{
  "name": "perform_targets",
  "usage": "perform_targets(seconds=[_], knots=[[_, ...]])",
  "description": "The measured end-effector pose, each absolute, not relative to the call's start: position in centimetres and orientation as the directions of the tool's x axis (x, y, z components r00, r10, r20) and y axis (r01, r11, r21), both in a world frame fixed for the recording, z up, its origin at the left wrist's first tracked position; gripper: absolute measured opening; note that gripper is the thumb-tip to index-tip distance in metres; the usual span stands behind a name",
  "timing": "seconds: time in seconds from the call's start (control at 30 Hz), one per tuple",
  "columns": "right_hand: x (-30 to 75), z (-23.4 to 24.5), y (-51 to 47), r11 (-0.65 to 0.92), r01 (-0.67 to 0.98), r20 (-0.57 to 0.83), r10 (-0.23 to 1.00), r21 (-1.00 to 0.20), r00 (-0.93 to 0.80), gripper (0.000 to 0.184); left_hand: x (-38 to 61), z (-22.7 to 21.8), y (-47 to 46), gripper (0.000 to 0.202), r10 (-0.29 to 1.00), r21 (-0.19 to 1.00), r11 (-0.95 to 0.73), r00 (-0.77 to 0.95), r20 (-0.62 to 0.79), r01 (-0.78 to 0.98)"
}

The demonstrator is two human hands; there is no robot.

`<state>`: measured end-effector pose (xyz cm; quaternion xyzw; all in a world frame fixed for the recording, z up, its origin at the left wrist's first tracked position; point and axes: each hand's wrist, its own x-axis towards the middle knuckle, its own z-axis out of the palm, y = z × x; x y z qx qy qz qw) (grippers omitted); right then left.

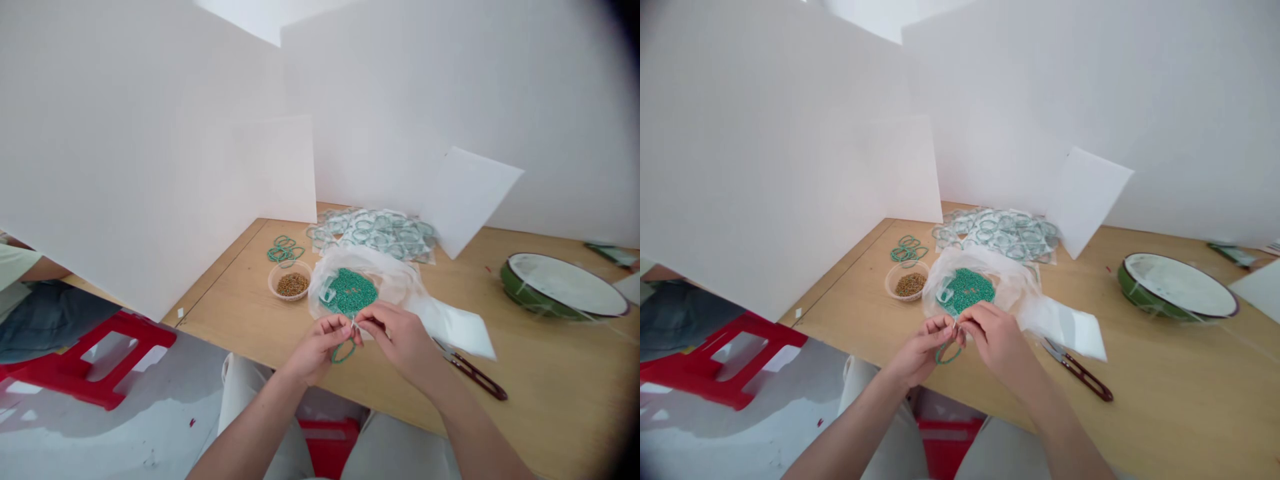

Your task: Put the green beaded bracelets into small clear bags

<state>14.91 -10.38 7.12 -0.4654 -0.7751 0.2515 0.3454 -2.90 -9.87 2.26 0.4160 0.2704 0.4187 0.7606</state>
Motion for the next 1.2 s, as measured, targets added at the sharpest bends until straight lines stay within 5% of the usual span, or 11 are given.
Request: perform_targets(seconds=[0.1,0.2,0.4,0.9,1.2], knots=[[15.2,5.7,-10.8,0.262,0.424,0.285,0.958,-0.867,-0.010,0.023,-2.9,2.3,-10.0,0.025,0.877,0.843,0.305,0.476,-0.066,-0.444],[15.1,4.0,-11.5,0.092,0.143,0.113,0.983,-0.985,0.144,0.040,-2.9,2.6,-10.2,0.025,0.892,0.838,0.301,0.446,-0.077,-0.456],[13.0,2.9,-12.4,-0.070,-0.106,-0.070,0.998,-0.992,0.000,0.032,-2.8,2.8,-10.3,0.027,0.891,0.860,0.282,0.450,-0.070,-0.425],[11.3,3.1,-12.1,0.050,-0.186,0.056,0.998,-0.981,-0.029,0.025,-3.2,2.3,-10.4,0.030,0.935,0.897,0.195,0.352,-0.048,-0.396],[10.5,3.3,-11.7,-0.039,-0.339,-0.046,0.999,-0.940,0.010,0.032,-3.2,2.0,-10.6,0.024,0.974,0.941,0.034,0.221,0.044,-0.338]])
